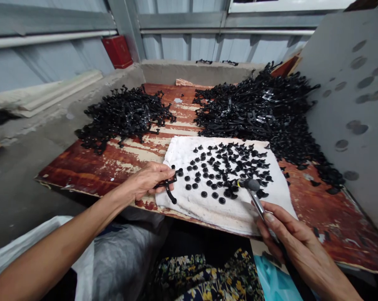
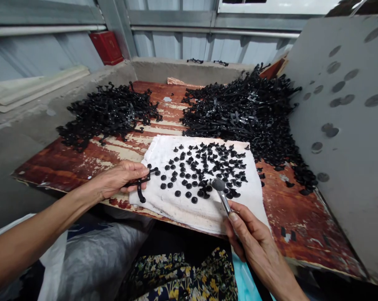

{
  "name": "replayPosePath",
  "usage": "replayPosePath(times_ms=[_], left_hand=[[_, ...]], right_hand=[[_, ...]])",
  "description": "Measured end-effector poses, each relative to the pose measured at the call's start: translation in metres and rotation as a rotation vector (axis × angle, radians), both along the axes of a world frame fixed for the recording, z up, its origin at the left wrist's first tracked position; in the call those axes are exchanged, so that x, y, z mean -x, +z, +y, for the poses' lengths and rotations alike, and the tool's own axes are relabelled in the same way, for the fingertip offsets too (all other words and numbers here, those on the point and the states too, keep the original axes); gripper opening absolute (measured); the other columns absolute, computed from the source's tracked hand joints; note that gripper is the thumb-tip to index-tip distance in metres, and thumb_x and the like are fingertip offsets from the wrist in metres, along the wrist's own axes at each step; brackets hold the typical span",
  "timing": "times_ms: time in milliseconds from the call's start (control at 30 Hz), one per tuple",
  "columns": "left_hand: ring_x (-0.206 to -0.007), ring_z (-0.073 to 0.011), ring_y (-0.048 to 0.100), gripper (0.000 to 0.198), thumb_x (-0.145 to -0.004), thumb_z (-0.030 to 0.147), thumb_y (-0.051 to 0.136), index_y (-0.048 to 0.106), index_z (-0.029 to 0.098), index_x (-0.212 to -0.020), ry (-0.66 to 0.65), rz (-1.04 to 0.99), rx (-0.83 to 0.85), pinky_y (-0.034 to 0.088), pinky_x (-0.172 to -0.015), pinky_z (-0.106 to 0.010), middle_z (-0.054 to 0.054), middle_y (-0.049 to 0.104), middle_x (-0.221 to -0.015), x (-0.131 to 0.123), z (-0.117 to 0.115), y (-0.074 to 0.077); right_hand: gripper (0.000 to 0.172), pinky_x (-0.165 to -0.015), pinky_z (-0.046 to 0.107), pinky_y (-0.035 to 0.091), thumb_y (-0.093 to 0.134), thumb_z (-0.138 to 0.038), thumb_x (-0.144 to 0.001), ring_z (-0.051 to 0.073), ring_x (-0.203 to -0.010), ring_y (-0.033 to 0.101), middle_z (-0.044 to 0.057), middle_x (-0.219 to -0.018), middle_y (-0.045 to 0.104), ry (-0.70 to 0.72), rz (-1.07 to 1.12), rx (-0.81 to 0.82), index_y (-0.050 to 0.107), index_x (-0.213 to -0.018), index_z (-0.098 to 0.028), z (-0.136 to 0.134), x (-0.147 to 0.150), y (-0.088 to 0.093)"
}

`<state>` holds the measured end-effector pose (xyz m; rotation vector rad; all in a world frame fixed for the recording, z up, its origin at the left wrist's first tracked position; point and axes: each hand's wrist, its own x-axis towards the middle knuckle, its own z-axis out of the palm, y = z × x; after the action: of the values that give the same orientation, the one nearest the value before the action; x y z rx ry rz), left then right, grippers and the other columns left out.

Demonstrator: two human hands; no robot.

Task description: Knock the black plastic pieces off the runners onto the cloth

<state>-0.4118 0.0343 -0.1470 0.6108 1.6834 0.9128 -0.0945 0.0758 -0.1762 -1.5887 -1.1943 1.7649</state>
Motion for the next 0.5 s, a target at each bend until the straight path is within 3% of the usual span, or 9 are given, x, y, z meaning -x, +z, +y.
replayPosePath(times_ms=[367,500], left_hand=[[-0.040,-0.0068,0.044,0.028,-0.068,0.035,0.078,0.062,0.013,-0.061,-0.022,0.059,-0.033,0.020,-0.036,-0.016,-0.004,0.061,-0.057,0.005,0.001,-0.008],[-0.036,-0.0056,0.037,0.032,-0.067,0.041,0.078,0.063,0.012,-0.061,-0.093,0.092,-0.093,0.016,-0.034,-0.018,-0.003,0.057,-0.051,0.011,0.001,-0.013]], right_hand=[[0.077,-0.037,0.015,0.023,0.077,-0.074,-0.051,0.005,-0.038,0.034,-0.005,-0.052,0.050,0.046,-0.002,-0.017,0.063,-0.107,-0.024,0.001,0.001,-0.002],[0.076,-0.039,0.018,0.039,0.074,-0.074,-0.053,0.011,-0.046,0.049,-0.001,-0.058,0.057,0.035,-0.069,-0.038,0.067,-0.109,-0.023,-0.001,-0.002,0.005]])
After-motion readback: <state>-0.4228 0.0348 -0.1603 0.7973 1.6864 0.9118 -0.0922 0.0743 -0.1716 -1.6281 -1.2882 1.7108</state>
